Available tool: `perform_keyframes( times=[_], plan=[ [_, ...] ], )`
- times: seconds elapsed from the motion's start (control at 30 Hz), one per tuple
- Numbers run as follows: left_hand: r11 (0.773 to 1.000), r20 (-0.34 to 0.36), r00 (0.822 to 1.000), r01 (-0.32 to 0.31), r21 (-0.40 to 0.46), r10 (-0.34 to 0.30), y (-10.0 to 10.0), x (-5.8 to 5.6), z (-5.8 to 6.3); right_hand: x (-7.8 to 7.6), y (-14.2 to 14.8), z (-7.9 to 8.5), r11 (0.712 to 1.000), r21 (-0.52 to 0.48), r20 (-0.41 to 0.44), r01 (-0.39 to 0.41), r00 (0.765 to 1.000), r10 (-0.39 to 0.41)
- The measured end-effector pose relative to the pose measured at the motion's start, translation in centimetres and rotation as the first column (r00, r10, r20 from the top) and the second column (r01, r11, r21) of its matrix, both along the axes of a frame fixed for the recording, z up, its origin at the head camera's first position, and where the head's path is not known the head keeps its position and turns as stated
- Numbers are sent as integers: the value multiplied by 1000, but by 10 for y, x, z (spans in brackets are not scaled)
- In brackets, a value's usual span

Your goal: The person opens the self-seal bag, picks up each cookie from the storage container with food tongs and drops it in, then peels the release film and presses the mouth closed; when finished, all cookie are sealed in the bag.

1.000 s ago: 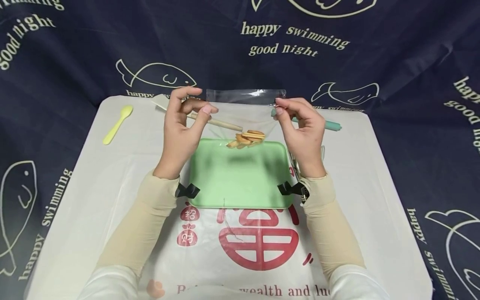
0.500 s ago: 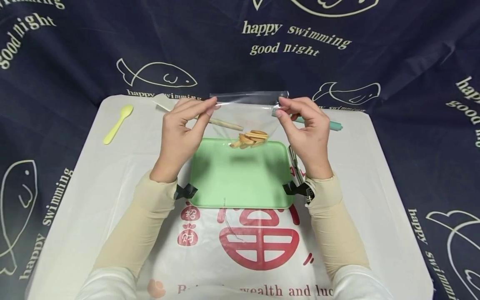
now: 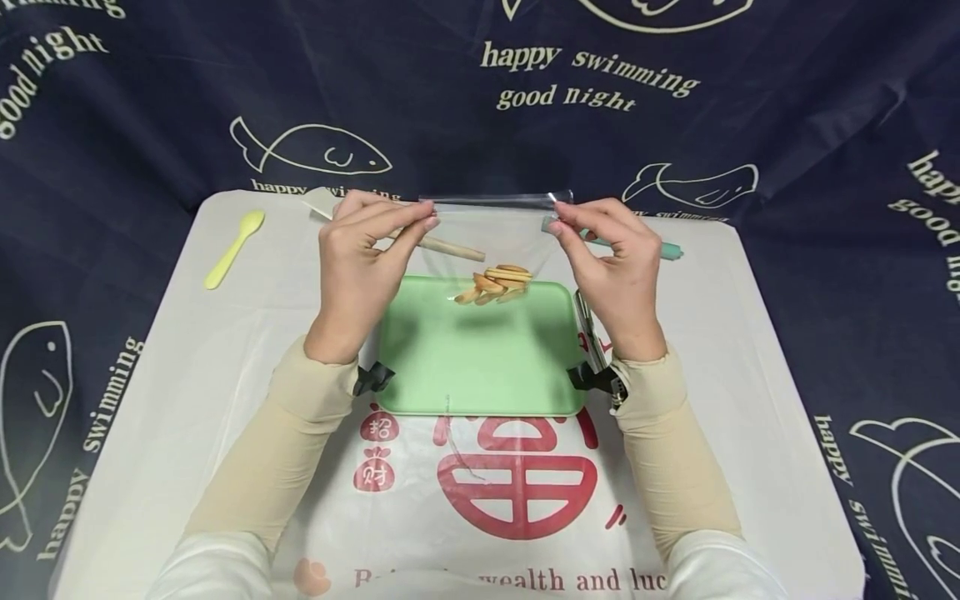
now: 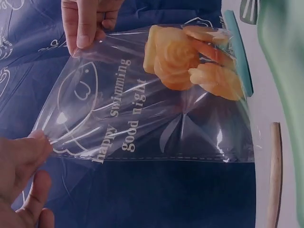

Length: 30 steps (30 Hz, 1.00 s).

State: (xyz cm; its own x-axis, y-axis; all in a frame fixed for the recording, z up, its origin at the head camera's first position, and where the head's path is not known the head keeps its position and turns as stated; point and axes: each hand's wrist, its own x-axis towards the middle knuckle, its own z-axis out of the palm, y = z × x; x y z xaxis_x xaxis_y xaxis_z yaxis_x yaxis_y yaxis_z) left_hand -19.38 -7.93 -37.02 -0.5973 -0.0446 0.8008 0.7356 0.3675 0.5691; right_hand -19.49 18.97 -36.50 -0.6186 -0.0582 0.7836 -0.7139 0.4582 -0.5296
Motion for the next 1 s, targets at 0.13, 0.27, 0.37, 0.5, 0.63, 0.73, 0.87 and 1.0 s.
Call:
perform_keyframes(
  times=[0.13,0.27,0.37,0.5,0.63,0.73,0.87,1.0],
  plan=[
    [999,-14,1000,-17,-49,16,0,1,1,0,1,-1,999,23,9,28,1000,-28],
    [996,9,1000,7,-84,-7,-1,1,0,2,2,-2,996,86,48,33,998,-37],
    [995,83,996,48,-84,-41,-2,1,-2,6,1,-1,993,121,94,14,995,-26],
    [991,191,979,92,-95,-73,-7,2,-4,17,-5,10,993,116,179,-10,984,-11],
    [984,234,967,128,-124,-96,-14,2,-3,28,-9,22,994,113,233,-7,972,-20],
    [981,270,957,144,-126,-106,-22,2,-2,31,-12,25,995,98,245,-21,970,-3],
    [979,334,936,159,-130,-108,-33,6,-3,28,-15,16,997,62,274,-50,961,31],
    [967,402,908,195,-161,-116,-52,22,-6,25,-18,-4,993,23,342,-114,934,99]
  ],
)
